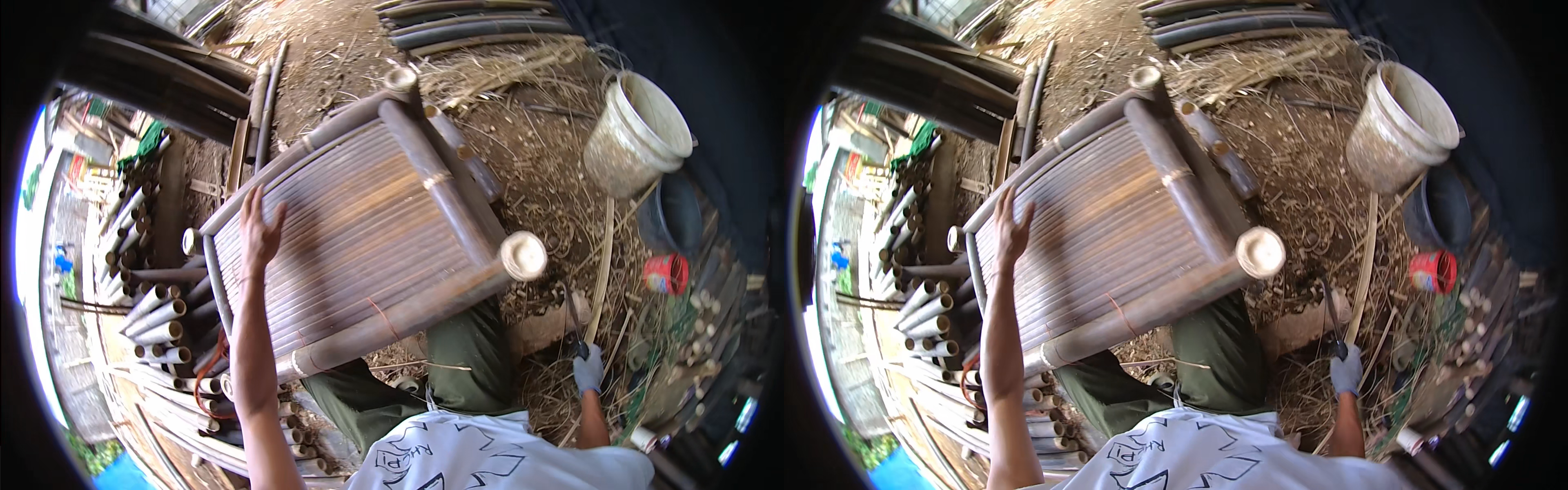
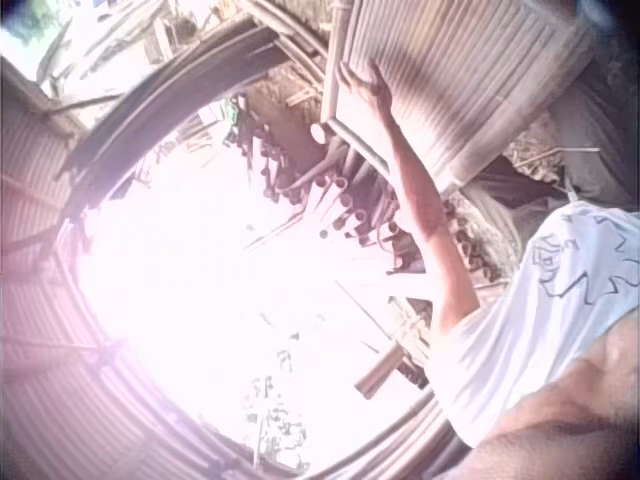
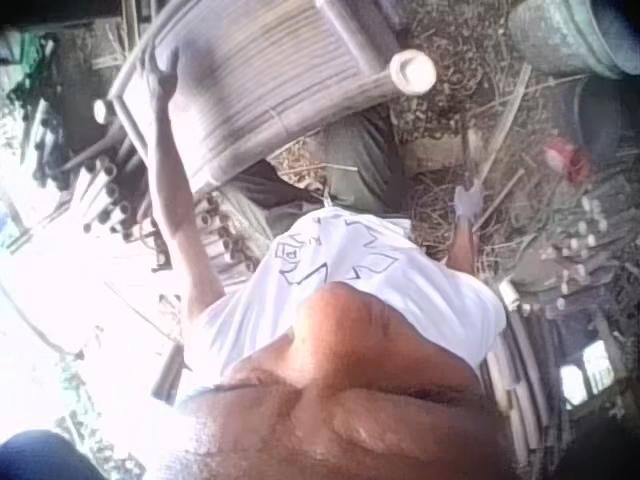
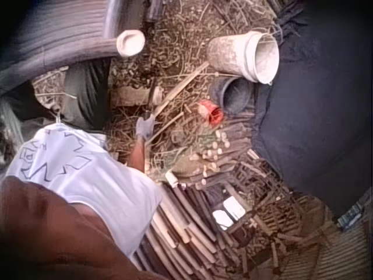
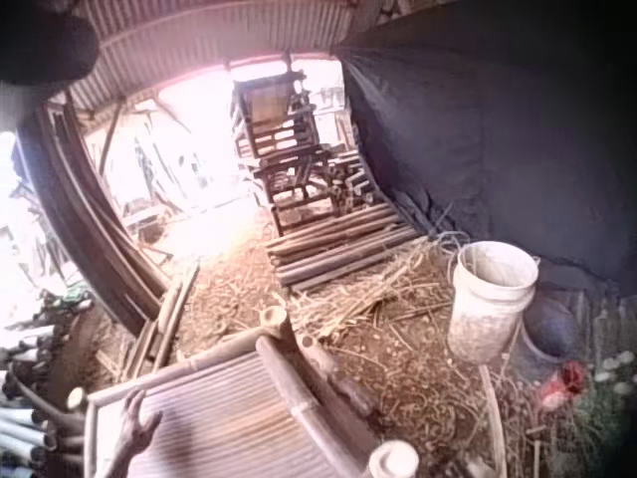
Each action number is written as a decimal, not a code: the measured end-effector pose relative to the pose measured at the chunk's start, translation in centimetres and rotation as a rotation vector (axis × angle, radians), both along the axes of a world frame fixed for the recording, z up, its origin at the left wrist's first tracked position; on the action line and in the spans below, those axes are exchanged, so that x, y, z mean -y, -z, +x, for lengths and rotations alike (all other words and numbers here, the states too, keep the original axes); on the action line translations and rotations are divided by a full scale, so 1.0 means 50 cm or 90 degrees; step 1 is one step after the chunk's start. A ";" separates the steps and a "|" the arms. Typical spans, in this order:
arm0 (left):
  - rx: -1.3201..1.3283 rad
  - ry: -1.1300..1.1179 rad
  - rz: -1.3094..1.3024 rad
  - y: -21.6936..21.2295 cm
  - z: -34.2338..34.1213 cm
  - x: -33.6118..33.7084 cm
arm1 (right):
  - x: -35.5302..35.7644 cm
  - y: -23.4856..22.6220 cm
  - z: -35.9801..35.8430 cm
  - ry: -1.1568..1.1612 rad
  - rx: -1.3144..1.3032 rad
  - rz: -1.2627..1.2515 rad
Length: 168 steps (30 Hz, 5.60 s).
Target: The person shaves a thin strip of wood with a knife, fits it against the frame of a bamboo chair, and secures components by hand while wearing a glove.
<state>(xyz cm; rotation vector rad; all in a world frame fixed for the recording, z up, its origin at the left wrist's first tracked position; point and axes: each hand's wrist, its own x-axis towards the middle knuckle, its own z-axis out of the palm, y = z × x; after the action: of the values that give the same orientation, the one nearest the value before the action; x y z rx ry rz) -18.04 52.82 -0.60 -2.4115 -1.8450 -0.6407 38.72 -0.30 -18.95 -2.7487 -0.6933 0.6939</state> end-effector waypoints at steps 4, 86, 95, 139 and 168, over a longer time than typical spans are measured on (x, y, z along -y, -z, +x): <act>-0.048 -0.031 -0.019 0.050 0.060 -0.041 | -0.078 -0.248 0.075 0.009 -0.183 0.170; -0.029 0.297 -0.080 0.034 0.231 0.305 | 0.021 -0.328 0.236 0.094 0.163 0.124; 0.287 0.471 -0.416 -0.188 0.454 0.596 | 0.271 0.057 0.140 0.462 -0.005 -0.092; 0.999 0.748 -0.266 -0.168 0.931 0.588 | 0.137 -0.085 -0.063 0.076 0.042 0.346; 0.924 0.857 -0.366 -0.088 0.911 0.597 | 0.029 0.129 -0.009 -0.112 -0.072 0.125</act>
<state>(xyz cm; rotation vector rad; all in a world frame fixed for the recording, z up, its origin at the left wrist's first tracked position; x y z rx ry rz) 27.50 22.96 3.80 -3.6755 0.4118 -2.6648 38.26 -1.76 -25.42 -2.4707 -0.9333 0.7661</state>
